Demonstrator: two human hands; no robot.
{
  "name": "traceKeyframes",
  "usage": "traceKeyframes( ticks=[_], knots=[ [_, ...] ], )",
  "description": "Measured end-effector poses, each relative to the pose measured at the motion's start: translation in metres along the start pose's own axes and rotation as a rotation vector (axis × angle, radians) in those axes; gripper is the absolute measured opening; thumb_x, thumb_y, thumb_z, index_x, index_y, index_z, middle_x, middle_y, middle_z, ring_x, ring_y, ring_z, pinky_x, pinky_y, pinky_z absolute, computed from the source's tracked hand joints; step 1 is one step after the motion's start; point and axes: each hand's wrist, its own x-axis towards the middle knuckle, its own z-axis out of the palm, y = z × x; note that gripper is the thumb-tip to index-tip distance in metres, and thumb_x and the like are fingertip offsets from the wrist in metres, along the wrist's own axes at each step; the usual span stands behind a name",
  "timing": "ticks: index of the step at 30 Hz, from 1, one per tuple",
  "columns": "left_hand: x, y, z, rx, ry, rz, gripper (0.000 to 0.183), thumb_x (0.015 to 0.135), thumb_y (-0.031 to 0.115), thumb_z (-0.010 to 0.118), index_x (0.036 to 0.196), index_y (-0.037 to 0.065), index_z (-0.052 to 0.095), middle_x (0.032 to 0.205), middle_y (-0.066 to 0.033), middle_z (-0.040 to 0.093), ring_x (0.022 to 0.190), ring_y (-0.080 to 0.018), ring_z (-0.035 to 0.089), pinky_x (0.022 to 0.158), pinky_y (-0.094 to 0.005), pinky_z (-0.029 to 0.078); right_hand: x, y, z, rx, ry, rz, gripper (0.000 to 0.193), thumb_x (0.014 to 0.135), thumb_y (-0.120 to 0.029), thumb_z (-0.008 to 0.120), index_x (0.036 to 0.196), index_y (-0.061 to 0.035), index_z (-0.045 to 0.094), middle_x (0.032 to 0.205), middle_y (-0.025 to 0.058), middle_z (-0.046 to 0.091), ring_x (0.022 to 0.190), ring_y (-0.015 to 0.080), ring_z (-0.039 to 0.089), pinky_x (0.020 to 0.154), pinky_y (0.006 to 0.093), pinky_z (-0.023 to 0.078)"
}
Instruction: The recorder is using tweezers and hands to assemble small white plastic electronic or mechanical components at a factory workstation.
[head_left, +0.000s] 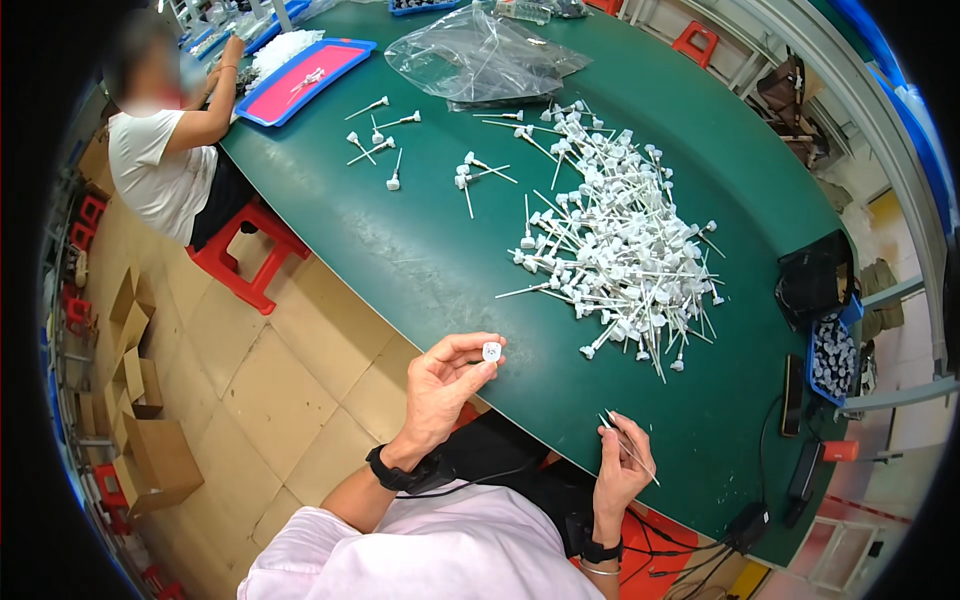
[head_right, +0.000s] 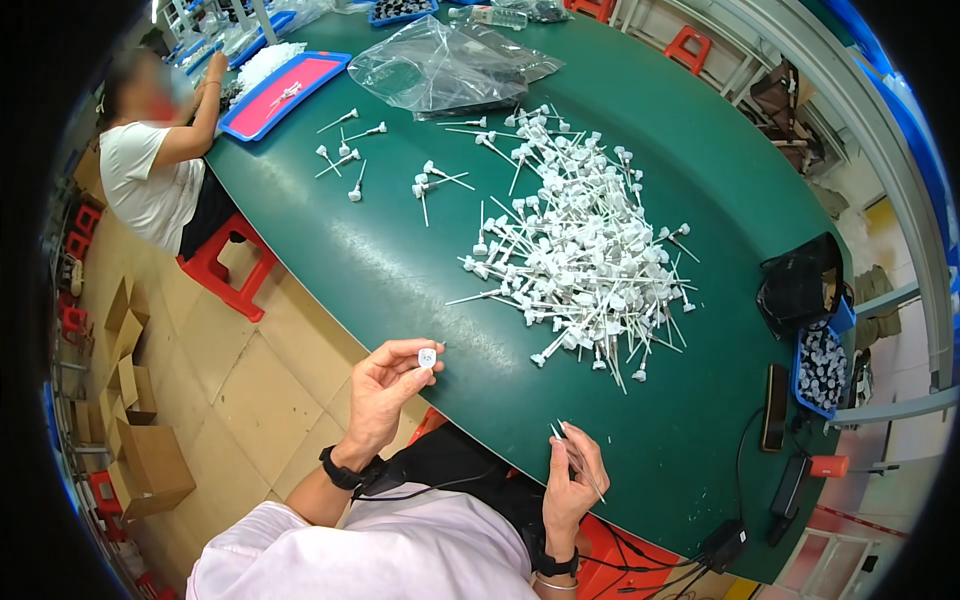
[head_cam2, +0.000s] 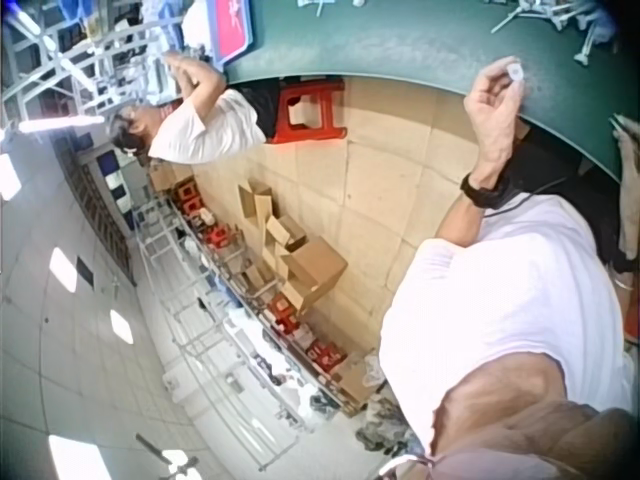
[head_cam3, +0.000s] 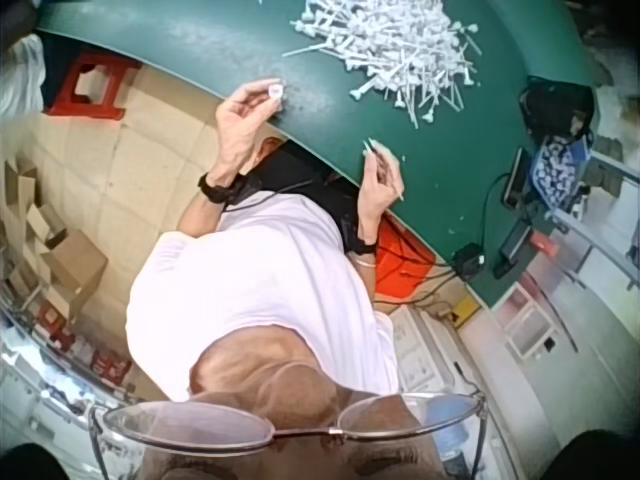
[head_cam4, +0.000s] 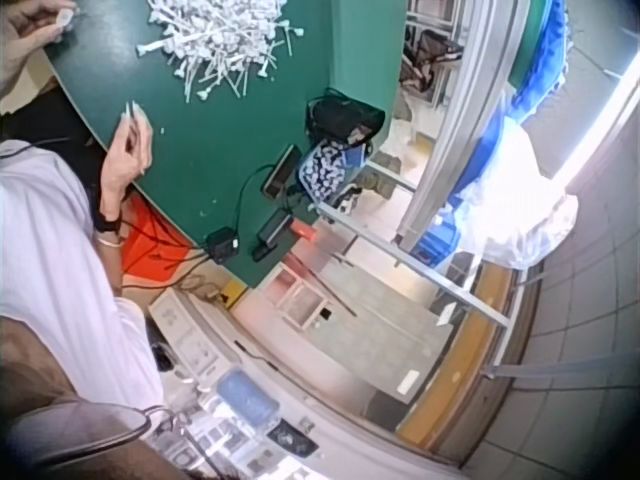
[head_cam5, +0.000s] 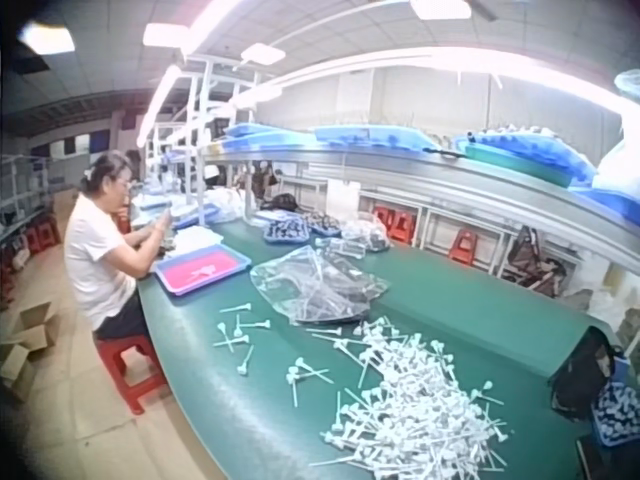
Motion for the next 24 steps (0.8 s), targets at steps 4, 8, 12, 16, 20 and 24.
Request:
traceKeyframes(
  ticks=[4,8,12,16,20,24],
  knots=[
    [0.000,0.002,-0.003,-0.016,0.003,-0.027,0.027,0.090,0.005,0.063,0.116,-0.002,0.060,0.114,-0.0144,0.064,0.097,-0.0161,0.065,0.081,-0.0266,0.052,0.000,0.003,0.000,-0.004,-0.001,-0.004,0.019,0.088,0.003,0.061,0.107,0.0045,0.063,0.106,0.0118,0.065,0.085,0.0175,0.068,0.076,0.0255,0.055],
    [0.001,0.004,-0.006,-0.080,-0.013,-0.083,0.028,0.090,0.004,0.063,0.117,-0.002,0.059,0.115,-0.0134,0.064,0.098,-0.0166,0.064,0.083,-0.0275,0.052,0.000,0.002,-0.001,-0.009,-0.004,-0.013,0.019,0.089,0.002,0.060,0.108,0.0043,0.063,0.107,0.0124,0.064,0.084,0.0172,0.068,0.075,0.0252,0.055],
    [0.001,0.007,-0.011,-0.276,-0.100,-0.200,0.029,0.089,0.005,0.063,0.118,-0.001,0.059,0.115,-0.0128,0.064,0.099,-0.0155,0.062,0.081,-0.0276,0.051,0.000,-0.002,0.001,0.054,0.019,-0.067,0.014,0.092,0.000,0.056,0.105,0.0049,0.060,0.111,0.0158,0.062,0.082,0.0187,0.068,0.071,0.0256,0.056],
    [-0.007,0.012,-0.005,-0.231,-0.142,-0.213,0.029,0.089,0.003,0.063,0.118,-0.001,0.060,0.114,-0.0118,0.064,0.098,-0.0136,0.061,0.080,-0.0266,0.050,0.002,-0.007,0.001,0.247,0.048,0.005,0.009,0.093,0.000,0.053,0.100,0.0043,0.057,0.114,0.0195,0.060,0.081,0.0216,0.068,0.069,0.0266,0.057],
    [-0.014,0.010,0.008,-0.080,-0.222,-0.049,0.028,0.087,-0.002,0.063,0.115,-0.003,0.061,0.120,-0.0116,0.059,0.098,-0.0125,0.060,0.081,-0.0250,0.050,0.010,-0.022,0.017,0.238,-0.050,-0.093,0.005,0.091,0.000,0.057,0.091,0.0038,0.060,0.104,0.0152,0.060,0.086,0.0210,0.066,0.077,0.0286,0.054],
    [-0.023,0.015,0.017,-0.067,-0.266,-0.031,0.027,0.086,-0.006,0.063,0.113,-0.004,0.064,0.117,-0.0089,0.056,0.094,-0.0110,0.058,0.079,-0.0231,0.049,0.018,-0.052,0.038,-0.086,-0.255,-0.283,0.025,0.085,0.001,0.063,0.110,-0.0010,0.065,0.103,0.0127,0.060,0.097,0.0223,0.060,0.084,0.0317,0.047]
  ],
)
